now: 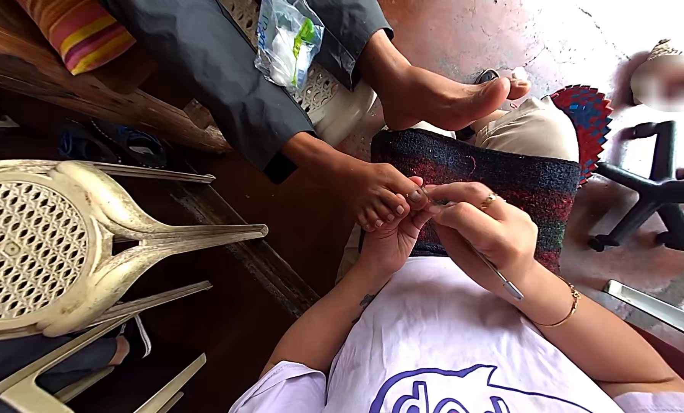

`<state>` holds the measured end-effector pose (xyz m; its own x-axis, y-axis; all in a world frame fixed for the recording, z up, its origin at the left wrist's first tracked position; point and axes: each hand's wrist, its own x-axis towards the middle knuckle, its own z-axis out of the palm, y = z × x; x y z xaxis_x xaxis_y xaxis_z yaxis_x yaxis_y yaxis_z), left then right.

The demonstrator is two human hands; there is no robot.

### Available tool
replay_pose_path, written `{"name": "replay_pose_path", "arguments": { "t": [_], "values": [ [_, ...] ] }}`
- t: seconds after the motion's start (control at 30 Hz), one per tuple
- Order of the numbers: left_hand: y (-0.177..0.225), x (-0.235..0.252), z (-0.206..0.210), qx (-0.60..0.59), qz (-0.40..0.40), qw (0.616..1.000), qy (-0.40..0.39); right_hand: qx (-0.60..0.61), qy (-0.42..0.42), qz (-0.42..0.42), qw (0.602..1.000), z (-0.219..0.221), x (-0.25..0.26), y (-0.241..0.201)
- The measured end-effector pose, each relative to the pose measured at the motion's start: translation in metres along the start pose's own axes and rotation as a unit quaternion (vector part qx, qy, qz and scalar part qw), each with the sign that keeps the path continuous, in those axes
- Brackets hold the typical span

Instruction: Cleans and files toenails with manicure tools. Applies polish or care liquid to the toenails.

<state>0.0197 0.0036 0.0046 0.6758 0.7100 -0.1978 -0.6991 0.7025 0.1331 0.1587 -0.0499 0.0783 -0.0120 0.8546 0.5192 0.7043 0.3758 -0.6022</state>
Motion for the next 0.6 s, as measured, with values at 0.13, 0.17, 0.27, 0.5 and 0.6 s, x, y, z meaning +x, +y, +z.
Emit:
{"name": "replay_pose_path", "arguments": {
  "t": [0.13, 0.17, 0.27, 0.5, 0.6],
  "values": [
    [0.000, -0.001, 0.000, 0.010, -0.002, 1.000, 0.022, -0.095, -0.093, -0.019, 0.991, -0.011, -0.001, -0.004],
    [0.000, -0.001, 0.000, 0.013, -0.001, 1.000, 0.023, -0.084, -0.090, -0.013, 0.992, -0.013, -0.002, -0.006],
    [0.000, 0.000, -0.002, 0.007, 0.003, 1.000, 0.002, 0.014, -0.050, 0.016, 0.999, -0.015, -0.003, -0.006],
    [0.000, -0.001, -0.001, 0.018, 0.007, 1.000, 0.015, 0.020, -0.043, -0.014, 0.999, -0.004, -0.008, 0.002],
    [0.000, -0.002, -0.001, 0.025, 0.009, 1.000, 0.016, 0.006, -0.039, -0.036, 0.999, -0.001, -0.011, 0.004]
  ]
}}
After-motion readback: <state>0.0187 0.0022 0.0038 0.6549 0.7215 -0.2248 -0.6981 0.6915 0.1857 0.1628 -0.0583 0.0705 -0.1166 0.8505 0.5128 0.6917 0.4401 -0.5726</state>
